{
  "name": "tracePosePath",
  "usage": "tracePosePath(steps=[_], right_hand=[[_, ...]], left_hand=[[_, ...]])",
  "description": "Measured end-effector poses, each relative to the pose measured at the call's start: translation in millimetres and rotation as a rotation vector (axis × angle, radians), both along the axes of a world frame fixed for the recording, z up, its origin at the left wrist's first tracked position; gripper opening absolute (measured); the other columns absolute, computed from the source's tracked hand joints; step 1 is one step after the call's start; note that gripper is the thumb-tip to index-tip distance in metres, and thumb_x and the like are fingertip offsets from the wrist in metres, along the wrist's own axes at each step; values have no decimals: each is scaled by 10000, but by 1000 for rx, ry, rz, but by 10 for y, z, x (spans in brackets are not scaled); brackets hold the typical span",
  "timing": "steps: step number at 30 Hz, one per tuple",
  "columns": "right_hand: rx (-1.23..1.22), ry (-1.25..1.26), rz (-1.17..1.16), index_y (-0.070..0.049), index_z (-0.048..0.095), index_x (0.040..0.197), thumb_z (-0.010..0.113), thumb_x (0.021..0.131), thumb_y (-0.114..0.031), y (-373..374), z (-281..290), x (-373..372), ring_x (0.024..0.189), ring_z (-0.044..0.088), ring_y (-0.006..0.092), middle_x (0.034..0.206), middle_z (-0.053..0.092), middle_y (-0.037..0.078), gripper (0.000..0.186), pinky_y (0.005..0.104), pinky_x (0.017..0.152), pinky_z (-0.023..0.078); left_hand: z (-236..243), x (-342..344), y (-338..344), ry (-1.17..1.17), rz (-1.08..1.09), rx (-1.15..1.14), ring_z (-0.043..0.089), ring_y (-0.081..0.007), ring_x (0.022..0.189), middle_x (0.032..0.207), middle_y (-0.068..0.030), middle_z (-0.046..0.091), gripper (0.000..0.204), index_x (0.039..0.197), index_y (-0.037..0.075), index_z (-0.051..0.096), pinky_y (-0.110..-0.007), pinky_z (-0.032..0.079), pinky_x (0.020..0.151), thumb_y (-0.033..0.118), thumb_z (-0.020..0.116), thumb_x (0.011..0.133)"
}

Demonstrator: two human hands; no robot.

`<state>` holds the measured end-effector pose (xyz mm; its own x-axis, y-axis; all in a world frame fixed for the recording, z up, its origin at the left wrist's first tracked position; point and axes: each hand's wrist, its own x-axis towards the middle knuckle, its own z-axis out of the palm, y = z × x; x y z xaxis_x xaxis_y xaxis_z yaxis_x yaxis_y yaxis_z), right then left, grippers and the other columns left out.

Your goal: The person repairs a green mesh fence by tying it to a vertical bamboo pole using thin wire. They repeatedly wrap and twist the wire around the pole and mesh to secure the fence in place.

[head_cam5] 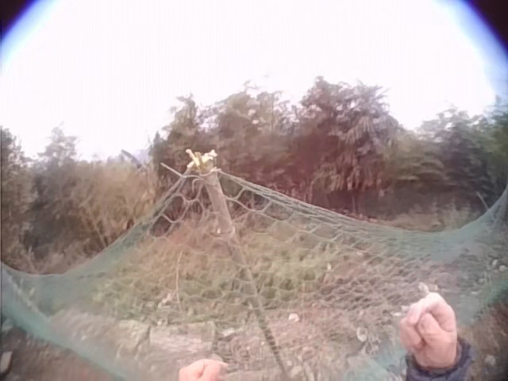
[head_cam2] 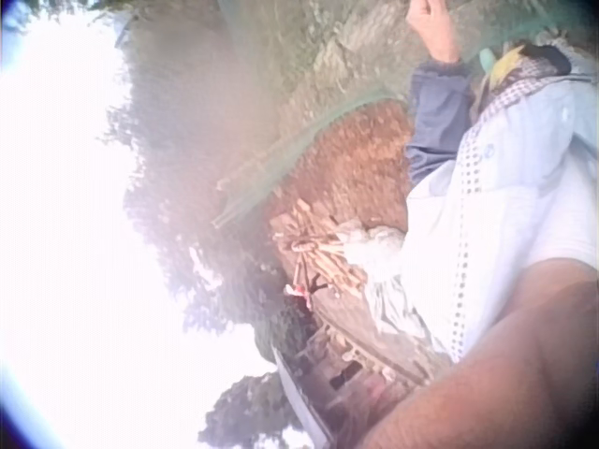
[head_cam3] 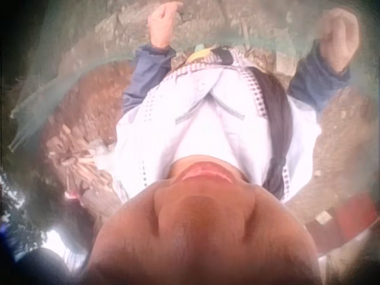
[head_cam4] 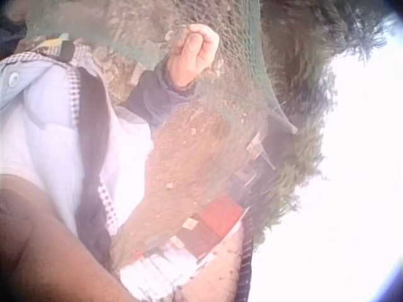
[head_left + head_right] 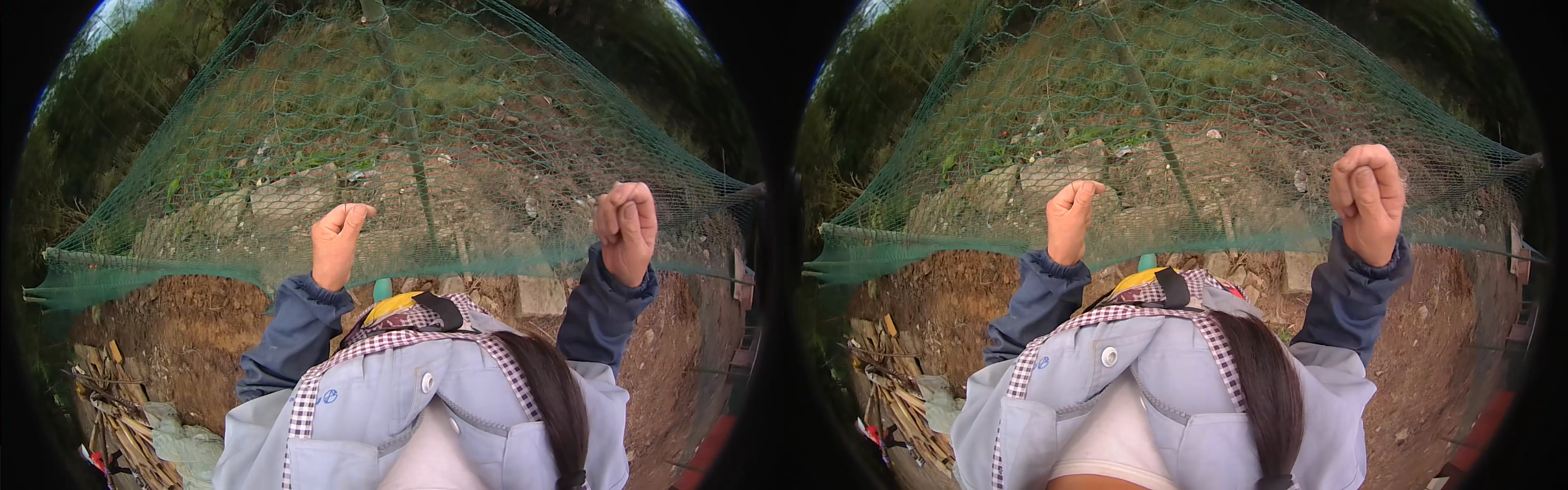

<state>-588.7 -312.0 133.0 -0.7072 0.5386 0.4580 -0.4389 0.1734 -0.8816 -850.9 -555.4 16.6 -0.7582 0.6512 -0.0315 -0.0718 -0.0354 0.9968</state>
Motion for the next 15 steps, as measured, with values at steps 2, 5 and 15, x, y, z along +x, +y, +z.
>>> tracePosePath(steps=[2,5,15], right_hand=[[31,-495,121,0,564,965,480,923,-134,-82,-534,-345,572,367,31,660,434,-45,164,204,494,300],[373,-831,332,-24,612,929,517,857,-101,-170,-1333,-893,659,575,158,773,630,76,142,305,617,459],[295,-905,-85,-16,633,951,531,860,-146,509,-2136,-1754,653,613,200,692,632,83,189,336,623,480]], left_hand=[[-230,29,174,-16,-198,-89,362,-18,609,657,84,446,326,922,17,655,-200,323,551,311,515,930],[-634,32,540,117,-352,-50,361,-21,569,636,65,463,356,1020,5,611,-192,307,510,318,456,954],[-1331,-652,1065,412,-246,-182,576,-131,947,1074,-58,626,321,1178,38,550,-258,459,747,240,457,947]])
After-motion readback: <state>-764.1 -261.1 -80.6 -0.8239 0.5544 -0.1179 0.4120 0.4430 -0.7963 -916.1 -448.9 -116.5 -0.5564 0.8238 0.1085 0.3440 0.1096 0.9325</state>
